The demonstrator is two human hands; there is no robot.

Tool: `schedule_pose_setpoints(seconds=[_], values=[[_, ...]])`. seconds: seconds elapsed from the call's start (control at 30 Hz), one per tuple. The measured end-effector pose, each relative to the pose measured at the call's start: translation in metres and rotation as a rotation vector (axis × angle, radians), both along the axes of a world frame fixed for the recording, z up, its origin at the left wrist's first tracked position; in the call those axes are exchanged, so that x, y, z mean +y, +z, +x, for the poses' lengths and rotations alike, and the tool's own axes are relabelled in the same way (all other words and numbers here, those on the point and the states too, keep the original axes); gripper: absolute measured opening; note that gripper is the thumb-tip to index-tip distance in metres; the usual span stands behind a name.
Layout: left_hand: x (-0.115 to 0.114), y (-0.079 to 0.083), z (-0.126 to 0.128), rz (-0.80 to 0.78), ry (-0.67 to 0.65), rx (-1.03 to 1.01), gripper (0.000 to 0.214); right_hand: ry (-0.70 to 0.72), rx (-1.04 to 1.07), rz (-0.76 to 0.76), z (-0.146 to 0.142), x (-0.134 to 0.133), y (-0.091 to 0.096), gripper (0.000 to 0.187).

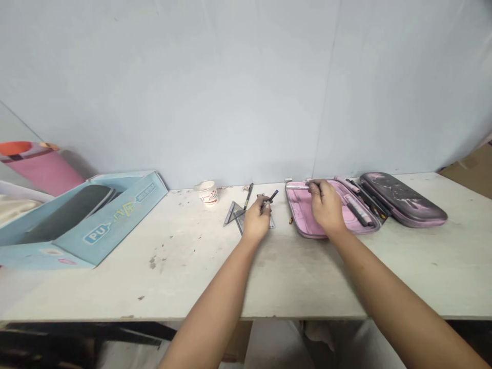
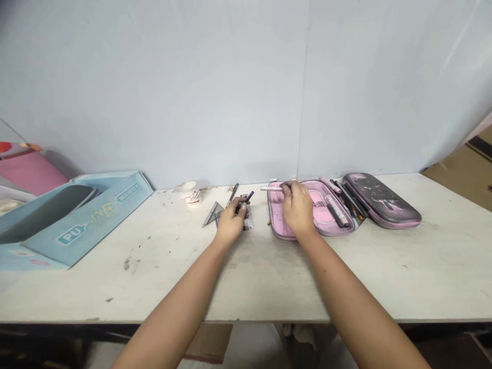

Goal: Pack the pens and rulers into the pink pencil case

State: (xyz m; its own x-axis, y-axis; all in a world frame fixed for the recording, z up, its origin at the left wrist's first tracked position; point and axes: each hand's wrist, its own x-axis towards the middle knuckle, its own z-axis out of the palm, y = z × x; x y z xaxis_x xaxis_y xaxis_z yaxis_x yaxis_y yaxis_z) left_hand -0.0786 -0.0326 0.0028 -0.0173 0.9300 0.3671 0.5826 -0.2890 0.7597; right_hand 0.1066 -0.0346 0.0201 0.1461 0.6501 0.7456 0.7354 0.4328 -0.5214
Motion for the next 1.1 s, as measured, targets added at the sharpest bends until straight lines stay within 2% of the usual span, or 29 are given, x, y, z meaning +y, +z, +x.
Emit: schedule_pose_setpoints(seconds=[0.2, 0.33, 0.43, 0.53, 0.6, 0.67, 0.77, 0.8, 0.87, 0.93, 1.07, 1.1], values=[[-0.006, 0.005, 0.002, 0.0, -0.045, 0.258, 0.026, 0.059, -0.159, 0.002, 0.0, 0.001, -0.006, 0.024], [-0.008, 0.007, 0.004, -0.024, -0.123, 0.305, 0.024, 0.213, -0.203, -0.033, -0.002, 0.0, -0.004, 0.022], [-0.009, 0.007, 0.006, -0.019, -0.144, 0.29, 0.024, 0.224, -0.159, -0.175, -0.004, -0.002, -0.002, 0.022], [-0.011, 0.007, 0.006, 0.021, -0.138, 0.269, 0.026, 0.116, -0.166, -0.375, -0.003, -0.001, -0.005, 0.039], [-0.011, 0.008, 0.006, 0.046, -0.149, 0.272, 0.023, 0.1, -0.157, -0.448, -0.001, 0.001, -0.006, 0.049], [-0.011, 0.009, 0.007, 0.047, -0.16, 0.259, 0.019, 0.191, -0.066, -0.437, 0.001, 0.003, -0.007, 0.046], [-0.011, 0.011, 0.007, 0.035, -0.15, 0.219, 0.018, 0.417, 0.072, -0.375, 0.002, 0.004, -0.005, 0.027], [-0.01, 0.011, 0.007, 0.035, -0.147, 0.211, 0.018, 0.449, 0.082, -0.376, 0.002, 0.003, -0.005, 0.026], [-0.01, 0.012, 0.006, 0.038, -0.149, 0.207, 0.018, 0.396, 0.069, -0.423, 0.003, 0.003, -0.004, 0.026], [-0.01, 0.011, 0.006, 0.036, -0.164, 0.207, 0.017, 0.345, 0.085, -0.466, 0.004, 0.002, -0.004, 0.036], [-0.01, 0.009, 0.007, 0.03, -0.185, 0.195, 0.017, 0.539, 0.176, -0.452, 0.007, 0.003, -0.005, 0.027], [-0.01, 0.008, 0.007, 0.028, -0.185, 0.193, 0.017, 0.544, 0.178, -0.462, 0.008, 0.003, -0.005, 0.026]])
